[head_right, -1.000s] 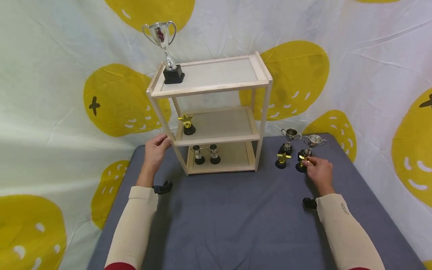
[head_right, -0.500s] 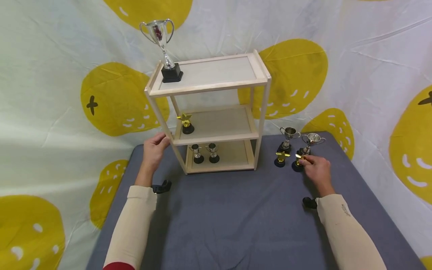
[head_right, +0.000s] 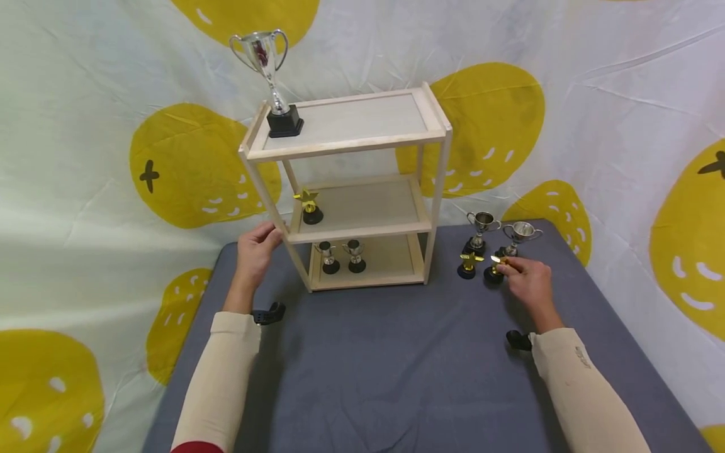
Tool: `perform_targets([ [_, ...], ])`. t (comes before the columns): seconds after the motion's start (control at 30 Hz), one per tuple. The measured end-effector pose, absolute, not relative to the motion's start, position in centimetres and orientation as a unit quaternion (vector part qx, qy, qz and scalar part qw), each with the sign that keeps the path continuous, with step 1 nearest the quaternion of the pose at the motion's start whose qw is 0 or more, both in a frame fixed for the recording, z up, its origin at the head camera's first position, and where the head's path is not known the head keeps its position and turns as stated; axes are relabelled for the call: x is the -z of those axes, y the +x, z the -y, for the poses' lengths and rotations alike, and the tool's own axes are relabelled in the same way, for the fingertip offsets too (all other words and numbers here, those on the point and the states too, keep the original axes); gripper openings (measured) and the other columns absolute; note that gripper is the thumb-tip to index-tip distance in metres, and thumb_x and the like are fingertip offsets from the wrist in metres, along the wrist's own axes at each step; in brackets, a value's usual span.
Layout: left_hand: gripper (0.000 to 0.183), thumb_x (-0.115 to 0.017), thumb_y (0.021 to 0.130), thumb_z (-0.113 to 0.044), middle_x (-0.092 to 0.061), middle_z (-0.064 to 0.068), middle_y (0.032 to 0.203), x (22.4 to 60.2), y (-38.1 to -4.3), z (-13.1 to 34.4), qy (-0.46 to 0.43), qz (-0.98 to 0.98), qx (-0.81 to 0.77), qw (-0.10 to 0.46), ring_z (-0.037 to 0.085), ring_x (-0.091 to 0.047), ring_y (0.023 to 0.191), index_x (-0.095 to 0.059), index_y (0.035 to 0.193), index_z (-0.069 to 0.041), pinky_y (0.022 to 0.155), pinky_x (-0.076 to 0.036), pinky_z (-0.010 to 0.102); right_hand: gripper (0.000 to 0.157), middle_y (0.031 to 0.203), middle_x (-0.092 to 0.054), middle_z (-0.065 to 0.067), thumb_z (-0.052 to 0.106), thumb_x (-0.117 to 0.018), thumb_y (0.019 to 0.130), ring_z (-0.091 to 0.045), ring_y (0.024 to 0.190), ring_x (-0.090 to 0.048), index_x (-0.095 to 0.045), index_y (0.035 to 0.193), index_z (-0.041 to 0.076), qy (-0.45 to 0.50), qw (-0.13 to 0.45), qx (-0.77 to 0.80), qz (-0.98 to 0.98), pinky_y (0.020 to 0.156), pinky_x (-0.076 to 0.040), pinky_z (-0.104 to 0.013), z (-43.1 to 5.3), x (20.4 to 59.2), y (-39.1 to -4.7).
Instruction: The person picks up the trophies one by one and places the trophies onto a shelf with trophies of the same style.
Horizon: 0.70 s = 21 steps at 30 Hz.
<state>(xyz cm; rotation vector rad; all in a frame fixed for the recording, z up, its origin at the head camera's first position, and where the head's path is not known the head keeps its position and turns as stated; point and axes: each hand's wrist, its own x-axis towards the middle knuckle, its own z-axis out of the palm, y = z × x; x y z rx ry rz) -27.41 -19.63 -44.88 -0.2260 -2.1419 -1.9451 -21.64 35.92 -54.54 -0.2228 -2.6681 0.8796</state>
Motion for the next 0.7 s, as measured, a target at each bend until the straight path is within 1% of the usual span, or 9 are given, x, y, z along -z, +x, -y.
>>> perform_targets([
  [0.07,0.036,-0.067,0.101,-0.010,-0.065,-0.010,0.108,45.0,-27.5,19.6,-0.080,0.729,0.669,0.120,0.000,-0.066,0.100,-0.068,0.129,0.012,0.090,-0.058,0.012,0.032,0.101,-0.078,-0.025,0.026,-0.072,0.101,0.004,0.066,-0.049,-0.079,0.113,-0.003,-0.075,0.167,-0.308,0.934,0.055,-0.039,-0.017,-35.8,54.4,-21.5],
  [0.17,0.035,-0.067,0.101,-0.009,-0.066,-0.011,0.107,45.0,-27.6,19.6,-0.081,0.723,0.675,0.121,0.000,-0.067,0.099,-0.067,0.129,0.013,0.090,-0.058,0.012,0.030,0.098,-0.078,-0.025,0.024,-0.072,0.100,0.006,0.063,-0.047,-0.080,0.111,-0.003,-0.065,0.177,-0.309,0.932,0.053,-0.038,-0.019,-35.7,54.2,-21.2],
  [0.37,0.033,-0.067,0.101,-0.006,-0.067,-0.013,0.104,44.8,-27.5,19.4,-0.082,0.719,0.679,0.125,-0.001,-0.067,0.097,-0.068,0.128,0.013,0.089,-0.059,0.013,0.027,0.096,-0.078,-0.025,0.022,-0.074,0.099,0.005,0.060,-0.046,-0.080,0.108,-0.003,-0.048,0.192,-0.310,0.930,0.051,-0.036,-0.020,-35.3,53.7,-20.7],
  [0.57,0.034,-0.066,0.101,-0.008,-0.066,-0.013,0.104,44.7,-27.4,19.5,-0.079,0.729,0.669,0.122,-0.001,-0.066,0.098,-0.068,0.129,0.012,0.089,-0.058,0.013,0.030,0.100,-0.078,-0.026,0.025,-0.073,0.100,0.007,0.061,-0.047,-0.080,0.110,-0.002,-0.047,0.182,-0.319,0.929,0.051,-0.037,-0.020,-34.9,53.1,-20.4],
  [0.7,0.034,-0.067,0.101,-0.009,-0.066,-0.011,0.106,44.7,-27.3,19.6,-0.077,0.734,0.664,0.120,-0.001,-0.066,0.099,-0.068,0.129,0.011,0.090,-0.058,0.013,0.030,0.102,-0.077,-0.027,0.024,-0.073,0.100,0.009,0.061,-0.048,-0.080,0.112,-0.003,-0.040,0.181,-0.320,0.929,0.050,-0.038,-0.021,-34.7,52.7,-20.1],
])
